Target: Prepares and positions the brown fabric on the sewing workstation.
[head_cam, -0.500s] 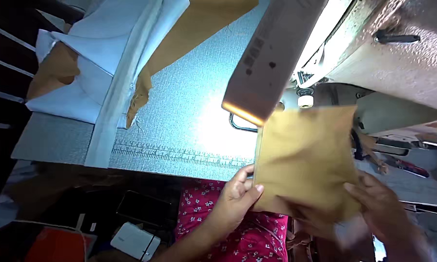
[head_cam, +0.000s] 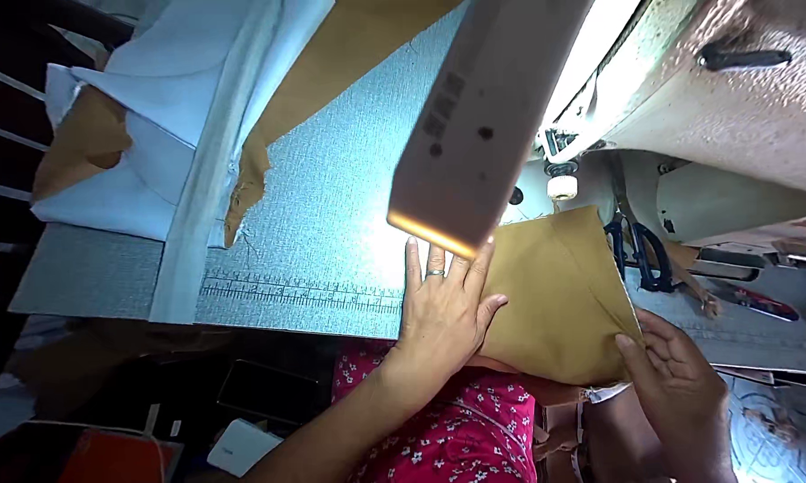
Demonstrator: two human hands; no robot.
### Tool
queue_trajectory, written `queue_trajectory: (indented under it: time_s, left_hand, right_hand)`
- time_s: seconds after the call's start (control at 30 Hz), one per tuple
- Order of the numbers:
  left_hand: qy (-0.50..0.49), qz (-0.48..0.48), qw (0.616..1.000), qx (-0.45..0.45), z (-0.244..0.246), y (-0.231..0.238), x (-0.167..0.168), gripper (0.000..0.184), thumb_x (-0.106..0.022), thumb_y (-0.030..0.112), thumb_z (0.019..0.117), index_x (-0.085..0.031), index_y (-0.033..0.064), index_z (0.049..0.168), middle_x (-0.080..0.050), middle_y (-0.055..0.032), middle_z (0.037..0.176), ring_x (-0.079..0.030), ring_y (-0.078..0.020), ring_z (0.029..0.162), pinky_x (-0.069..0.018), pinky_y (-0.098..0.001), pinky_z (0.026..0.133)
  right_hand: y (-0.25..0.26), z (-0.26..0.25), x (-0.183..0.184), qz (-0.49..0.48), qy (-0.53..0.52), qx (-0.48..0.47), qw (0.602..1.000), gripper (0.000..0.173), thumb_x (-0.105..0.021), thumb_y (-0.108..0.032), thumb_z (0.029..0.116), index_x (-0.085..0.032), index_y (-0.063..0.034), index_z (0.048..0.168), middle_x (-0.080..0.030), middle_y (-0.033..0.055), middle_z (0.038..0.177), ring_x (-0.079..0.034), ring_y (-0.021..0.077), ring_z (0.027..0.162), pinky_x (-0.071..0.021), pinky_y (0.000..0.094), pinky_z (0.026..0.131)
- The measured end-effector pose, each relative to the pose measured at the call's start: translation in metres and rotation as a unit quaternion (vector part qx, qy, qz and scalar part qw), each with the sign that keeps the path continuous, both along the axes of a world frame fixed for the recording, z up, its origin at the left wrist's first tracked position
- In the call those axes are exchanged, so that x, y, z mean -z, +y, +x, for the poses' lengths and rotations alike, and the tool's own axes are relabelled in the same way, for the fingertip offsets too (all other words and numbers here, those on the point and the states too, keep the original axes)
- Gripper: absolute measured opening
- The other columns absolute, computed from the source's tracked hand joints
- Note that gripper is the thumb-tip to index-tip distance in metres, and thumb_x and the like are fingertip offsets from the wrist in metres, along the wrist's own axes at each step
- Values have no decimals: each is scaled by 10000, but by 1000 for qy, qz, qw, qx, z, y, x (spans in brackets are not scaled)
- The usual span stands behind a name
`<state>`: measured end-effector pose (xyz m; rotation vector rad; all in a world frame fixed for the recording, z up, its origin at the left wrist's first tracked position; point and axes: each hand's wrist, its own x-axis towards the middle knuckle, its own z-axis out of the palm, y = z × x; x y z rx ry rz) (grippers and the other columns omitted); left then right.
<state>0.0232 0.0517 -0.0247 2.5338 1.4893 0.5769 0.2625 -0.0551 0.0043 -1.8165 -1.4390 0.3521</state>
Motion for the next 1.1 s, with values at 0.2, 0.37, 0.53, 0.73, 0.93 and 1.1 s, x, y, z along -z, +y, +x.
queue_trajectory:
  time_s: [0.2, 0.37, 0.53, 0.73, 0.93, 1.1]
  left_hand:
    - [9, -3, 1000, -3, 17, -18, 12, 673, -282, 549, 1059, -560, 103, 1479, -477, -184, 1560, -374, -496, 1462, -183, -807, 1107]
    - [16, 26, 1000, -6, 22, -23, 13, 666, -292, 551, 1055, -597, 109, 1448, -491, -174, 1551, -389, -491, 1455, -221, -780, 1110]
    - [32, 16, 999, -4, 16, -17, 10, 675, -294, 555, 1053, -586, 100, 1457, -457, -167, 1579, -375, -492, 1463, -223, -786, 1104]
    - [28, 18, 999, 0, 6, -4, 11, 699, -292, 569, 1052, -556, 81, 1478, -420, -188, 1598, -316, -488, 1495, -176, -799, 1113]
    - [42, -3, 999, 2, 2, 12, 9, 702, -280, 576, 1052, -521, 100, 1509, -397, -192, 1612, -275, -480, 1515, -125, -797, 1133]
    - [67, -46, 996, 23, -6, 41, 1, 726, -257, 587, 1051, -476, 92, 1535, -355, -192, 1635, -243, -485, 1524, -67, -787, 1143]
  right_hand:
    - [69, -32, -21, -9, -78, -42, 996, 517, -630, -149, 944, -517, 105, 1380, -632, 286, 1270, -679, 293, 1037, -573, 394, 804]
    - [147, -90, -25, -127, 69, -69, 987, 494, -698, -204, 955, -505, -24, 1372, -628, 199, 1118, -617, 286, 895, -514, 448, 720]
    - [157, -106, -26, -130, 23, -58, 990, 189, -691, -128, 968, -600, 19, 1044, -617, 236, 989, -621, 374, 884, -499, 516, 732]
    - [150, -94, -14, -58, -28, -109, 992, 151, -697, -6, 915, -711, -23, 1064, -693, 168, 927, -658, 296, 771, -534, 480, 700]
    - [171, -88, -4, 5, -233, -126, 964, 148, -656, 0, 902, -752, -4, 1015, -683, 266, 1023, -662, 461, 980, -509, 598, 814]
    - [145, -65, -14, -5, -216, -115, 969, 297, -520, 8, 979, -734, -7, 1184, -658, 231, 1231, -622, 409, 1154, -511, 542, 959]
